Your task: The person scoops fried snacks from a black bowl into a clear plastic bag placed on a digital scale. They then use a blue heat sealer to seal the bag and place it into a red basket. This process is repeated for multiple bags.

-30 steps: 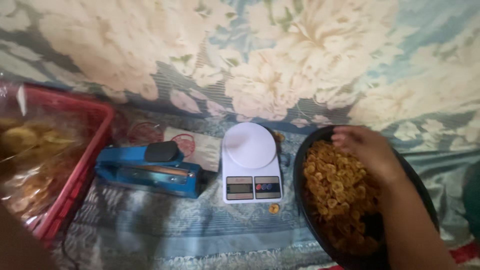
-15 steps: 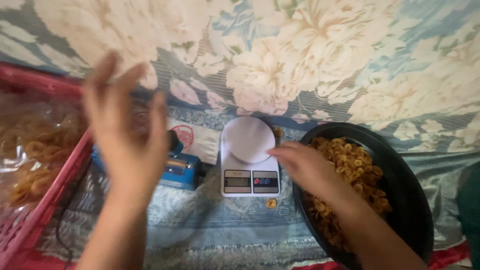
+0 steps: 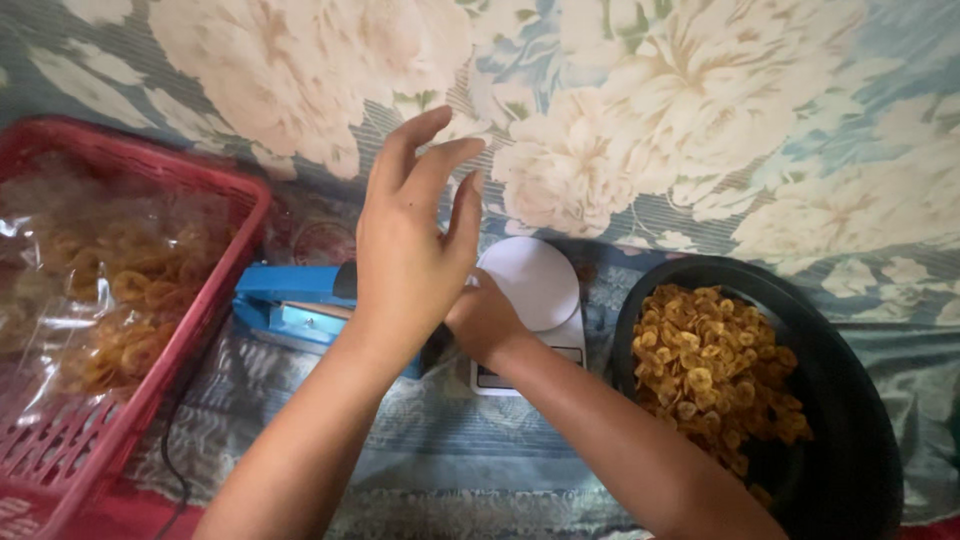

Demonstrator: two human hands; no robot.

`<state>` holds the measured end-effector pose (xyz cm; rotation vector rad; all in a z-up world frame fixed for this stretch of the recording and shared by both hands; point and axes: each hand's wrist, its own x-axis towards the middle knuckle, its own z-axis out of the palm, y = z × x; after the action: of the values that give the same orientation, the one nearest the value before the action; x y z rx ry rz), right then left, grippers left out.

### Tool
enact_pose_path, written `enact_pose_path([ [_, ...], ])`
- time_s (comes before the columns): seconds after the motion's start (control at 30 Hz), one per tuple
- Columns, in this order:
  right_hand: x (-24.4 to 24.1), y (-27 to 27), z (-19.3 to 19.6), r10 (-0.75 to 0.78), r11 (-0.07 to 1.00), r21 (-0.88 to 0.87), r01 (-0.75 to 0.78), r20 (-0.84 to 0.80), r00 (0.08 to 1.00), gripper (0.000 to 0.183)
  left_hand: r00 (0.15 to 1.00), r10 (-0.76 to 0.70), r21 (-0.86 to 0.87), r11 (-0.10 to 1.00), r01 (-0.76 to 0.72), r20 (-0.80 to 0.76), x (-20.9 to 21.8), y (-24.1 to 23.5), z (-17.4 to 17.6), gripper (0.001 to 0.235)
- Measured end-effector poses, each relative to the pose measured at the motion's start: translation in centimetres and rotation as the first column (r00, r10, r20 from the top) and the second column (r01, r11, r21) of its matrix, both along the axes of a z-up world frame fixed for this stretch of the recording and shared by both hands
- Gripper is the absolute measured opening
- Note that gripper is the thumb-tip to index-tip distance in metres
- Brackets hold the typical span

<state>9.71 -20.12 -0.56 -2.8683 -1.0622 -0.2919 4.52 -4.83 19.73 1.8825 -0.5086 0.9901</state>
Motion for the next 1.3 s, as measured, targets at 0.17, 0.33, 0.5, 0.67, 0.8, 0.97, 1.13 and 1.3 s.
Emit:
enact_pose_path([
  [0.17, 0.9, -1.1, 1.6, 0.047, 0.999, -0.016, -0.049, -0.114, 0.992, 0.033, 0.997, -0.069, -0.049, 0.996, 0.068, -0.028, -0.1, -0.6, 0.3, 0.022],
  [0.33, 1.9, -3.0, 4.3, 0.056, 0.902, 0.392, 0.181, -0.523, 0.851, 0.045, 0.983, -0.169, -0.048, 0.985, 0.165, -0.076, -0.3, -1.5, -0.3, 0.023],
  [0.5, -0.7, -9.4, 12.2, -0.070, 0.713, 0.608, 0.350, -0.435, 0.898, 0.024, 0.975, -0.213, -0.092, 0.974, 0.206, -0.066, 1.2, -2.6, -1.9, 0.026],
  [0.67, -5.5, -14.5, 18.5, -0.301, 0.474, 0.736, 0.483, -0.380, 0.875, 0.018, 0.910, -0.370, -0.278, 0.908, 0.313, -0.185, 4.9, -5.7, -4.9, 0.050],
  [0.8, -7.3, -17.7, 18.8, -0.324, 0.308, 0.858, 0.410, -0.311, 0.893, 0.017, 0.381, -0.824, -0.652, 0.566, 0.504, -0.420, 6.3, -8.7, -7.0, 0.048],
  [0.97, -8.0, -20.8, 17.9, -0.321, 0.213, 0.902, 0.376, -0.299, 0.899, 0.015, 0.277, -0.903, -0.678, 0.429, 0.597, -0.328, 6.5, -12.5, -8.0, 0.031],
  [1.13, -8.3, -21.1, 17.5, -0.410, 0.170, 0.880, 0.444, -0.346, 0.844, 0.015, 0.497, -0.754, -0.510, 0.657, 0.556, -0.430, 5.3, -14.8, -6.7, 0.030],
  [1.3, -7.9, -21.4, 16.8, -0.403, 0.172, 0.870, 0.463, -0.366, 0.839, 0.015, 0.565, -0.748, -0.521, 0.655, 0.547, -0.347, 4.6, -14.7, -6.2, 0.034],
])
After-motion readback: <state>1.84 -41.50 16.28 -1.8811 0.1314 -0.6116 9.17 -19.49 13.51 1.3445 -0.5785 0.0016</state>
